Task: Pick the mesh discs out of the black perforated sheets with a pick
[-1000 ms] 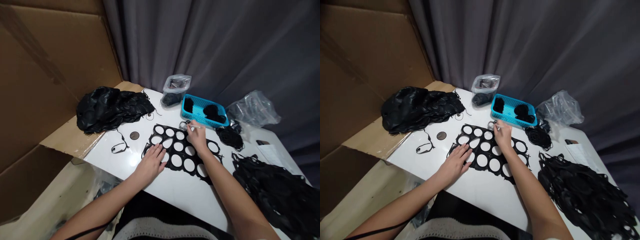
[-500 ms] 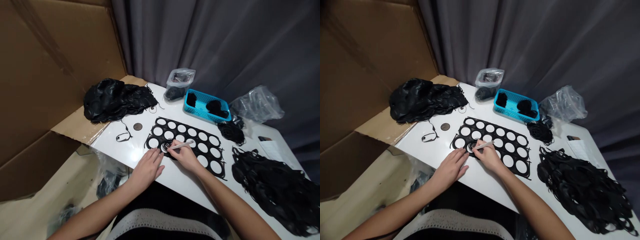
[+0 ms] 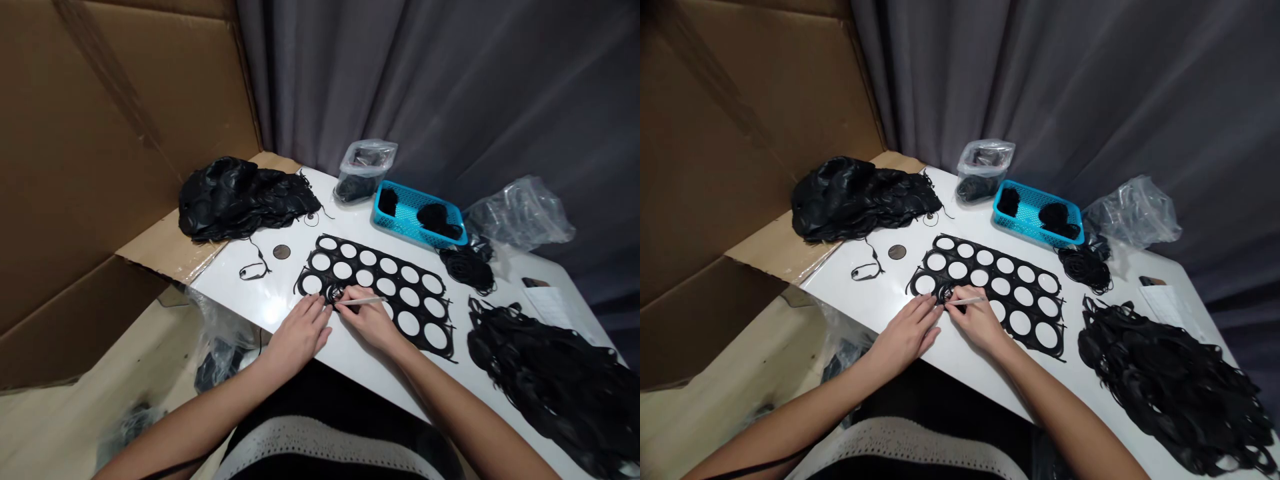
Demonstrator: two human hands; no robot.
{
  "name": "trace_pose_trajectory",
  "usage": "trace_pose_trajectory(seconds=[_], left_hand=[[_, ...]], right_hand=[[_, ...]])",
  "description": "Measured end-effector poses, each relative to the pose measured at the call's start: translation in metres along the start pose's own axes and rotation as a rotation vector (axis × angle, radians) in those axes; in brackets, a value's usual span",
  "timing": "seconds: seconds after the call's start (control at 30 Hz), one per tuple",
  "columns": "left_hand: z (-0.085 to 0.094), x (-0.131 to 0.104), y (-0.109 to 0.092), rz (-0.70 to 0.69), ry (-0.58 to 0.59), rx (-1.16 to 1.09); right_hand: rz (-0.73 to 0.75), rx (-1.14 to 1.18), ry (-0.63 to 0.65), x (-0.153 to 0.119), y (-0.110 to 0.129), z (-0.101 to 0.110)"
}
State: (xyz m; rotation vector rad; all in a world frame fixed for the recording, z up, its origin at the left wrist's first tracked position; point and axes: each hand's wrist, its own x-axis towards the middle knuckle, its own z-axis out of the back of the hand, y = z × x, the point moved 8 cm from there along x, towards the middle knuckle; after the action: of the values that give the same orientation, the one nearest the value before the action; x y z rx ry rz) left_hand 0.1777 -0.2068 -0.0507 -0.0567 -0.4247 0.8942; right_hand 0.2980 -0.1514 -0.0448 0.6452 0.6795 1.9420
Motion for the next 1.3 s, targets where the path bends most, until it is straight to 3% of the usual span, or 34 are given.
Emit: trace_pose_trajectory(seconds=[0.17, 0.27, 0.37, 0.5, 0.57, 0.67, 0.8, 0.9, 1.3], left_hand=[[0.002, 0.002, -0.001, -0.017, 0.0, 0.025], [0.002, 0.003, -0.001, -0.032, -0.003, 0.046], [0.002, 0.003, -0.002, -0.04, -0.009, 0.048], [0.001, 0.002, -0.001, -0.02, -0.009, 0.025], [0.003, 0.0, 0.0, -0.022, -0.008, 0.007], [0.009, -0.006, 0.006, -0.004, -0.033, -0.027], [0.017, -0.016, 0.024, 0.099, -0.089, 0.006], [0.015, -0.02, 0.031, 0.121, -0.082, 0.034], [0.012, -0.021, 0.029, 0.114, -0.069, 0.045]], right_hand=[[0.255, -0.234, -0.008, -0.017, 0.022, -0.014], [0.375, -0.367, 0.014, -0.013, 0.027, -0.016], [0.234, -0.432, -0.119, 0.02, -0.001, 0.021], [-0.119, -0.332, -0.46, 0.057, -0.053, 0.095], [-0.21, -0.205, -0.457, 0.065, -0.065, 0.101], [-0.24, -0.005, -0.266, 0.067, -0.055, 0.067], [-0.12, 0.182, -0.046, 0.055, -0.015, 0.008], [-0.052, 0.217, 0.054, 0.047, 0.006, -0.018], [0.012, 0.152, 0.067, 0.04, 0.014, -0.031]])
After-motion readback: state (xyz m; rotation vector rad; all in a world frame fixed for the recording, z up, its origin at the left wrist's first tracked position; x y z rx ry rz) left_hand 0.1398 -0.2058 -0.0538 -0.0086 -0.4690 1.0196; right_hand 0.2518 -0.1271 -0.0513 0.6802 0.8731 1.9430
